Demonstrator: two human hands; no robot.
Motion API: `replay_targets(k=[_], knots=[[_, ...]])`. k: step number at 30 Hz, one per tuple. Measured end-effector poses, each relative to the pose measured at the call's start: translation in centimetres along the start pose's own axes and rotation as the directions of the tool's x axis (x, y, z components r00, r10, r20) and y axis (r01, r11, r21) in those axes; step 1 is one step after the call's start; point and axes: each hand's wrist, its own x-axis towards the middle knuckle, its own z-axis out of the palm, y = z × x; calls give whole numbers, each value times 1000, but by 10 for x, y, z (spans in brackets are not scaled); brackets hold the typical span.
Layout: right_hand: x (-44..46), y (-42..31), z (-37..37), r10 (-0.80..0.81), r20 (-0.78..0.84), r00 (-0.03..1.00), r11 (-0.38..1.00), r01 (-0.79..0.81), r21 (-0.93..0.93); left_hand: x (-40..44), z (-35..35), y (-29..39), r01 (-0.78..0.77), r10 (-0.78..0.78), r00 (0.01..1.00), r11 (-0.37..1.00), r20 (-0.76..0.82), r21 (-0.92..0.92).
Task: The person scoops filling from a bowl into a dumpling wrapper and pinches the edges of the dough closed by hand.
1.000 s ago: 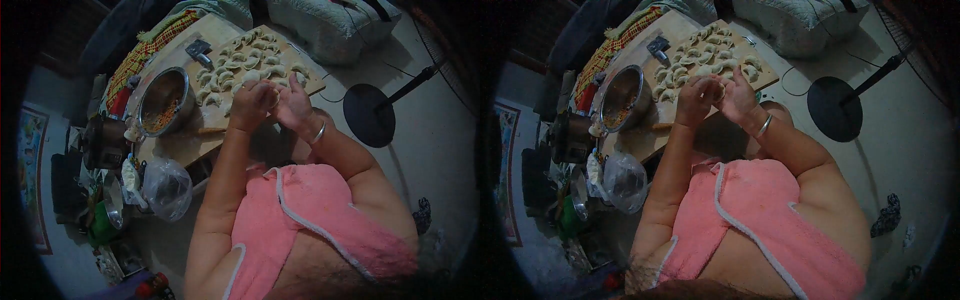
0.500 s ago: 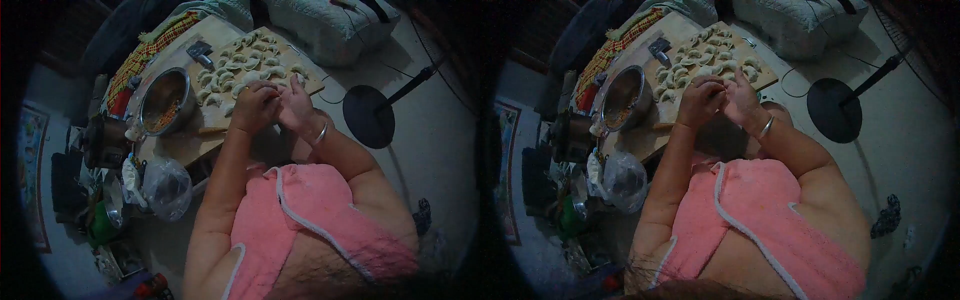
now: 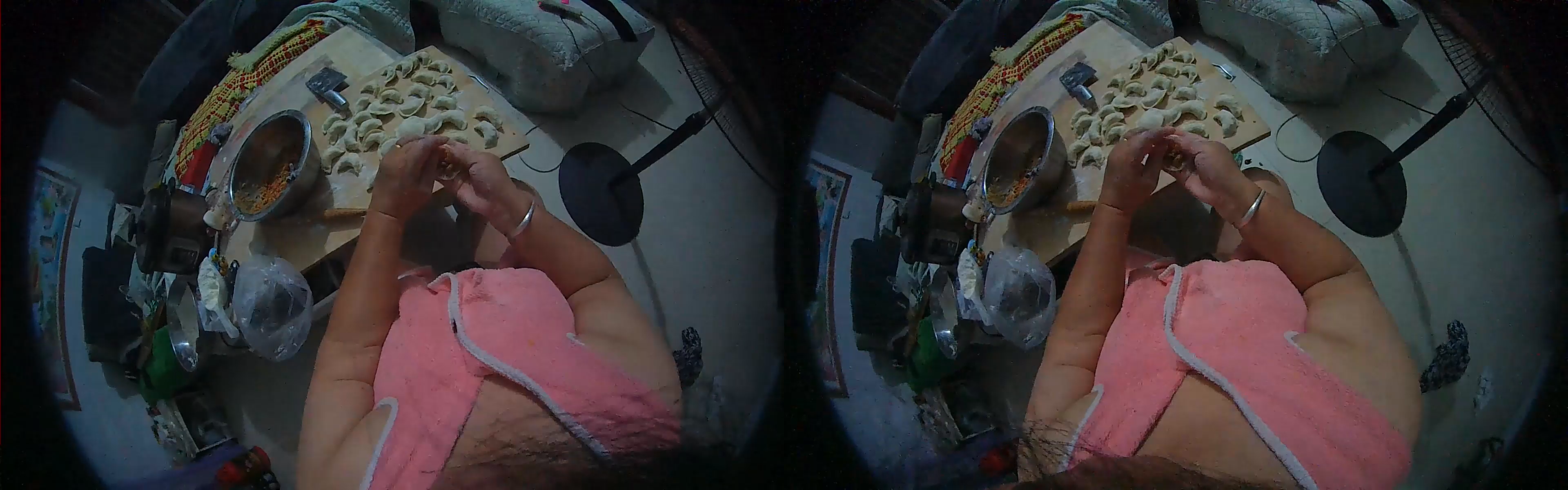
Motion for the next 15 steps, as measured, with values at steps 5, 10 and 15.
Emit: replay_targets(k=[5,10,15], knots=[[3,1,-3,-59,3,998,998,59,-21,-2,-6,0,111,-111,994,993,20,-35],[-1,-3,1,-27,-72,997,1000,27,-4,0,-11,12,83,-84,996,995,-4,-60],[3,2,-10,-62,-6,998,995,61,-80,-4,1,1,69,-68,995,998,76,-6]])
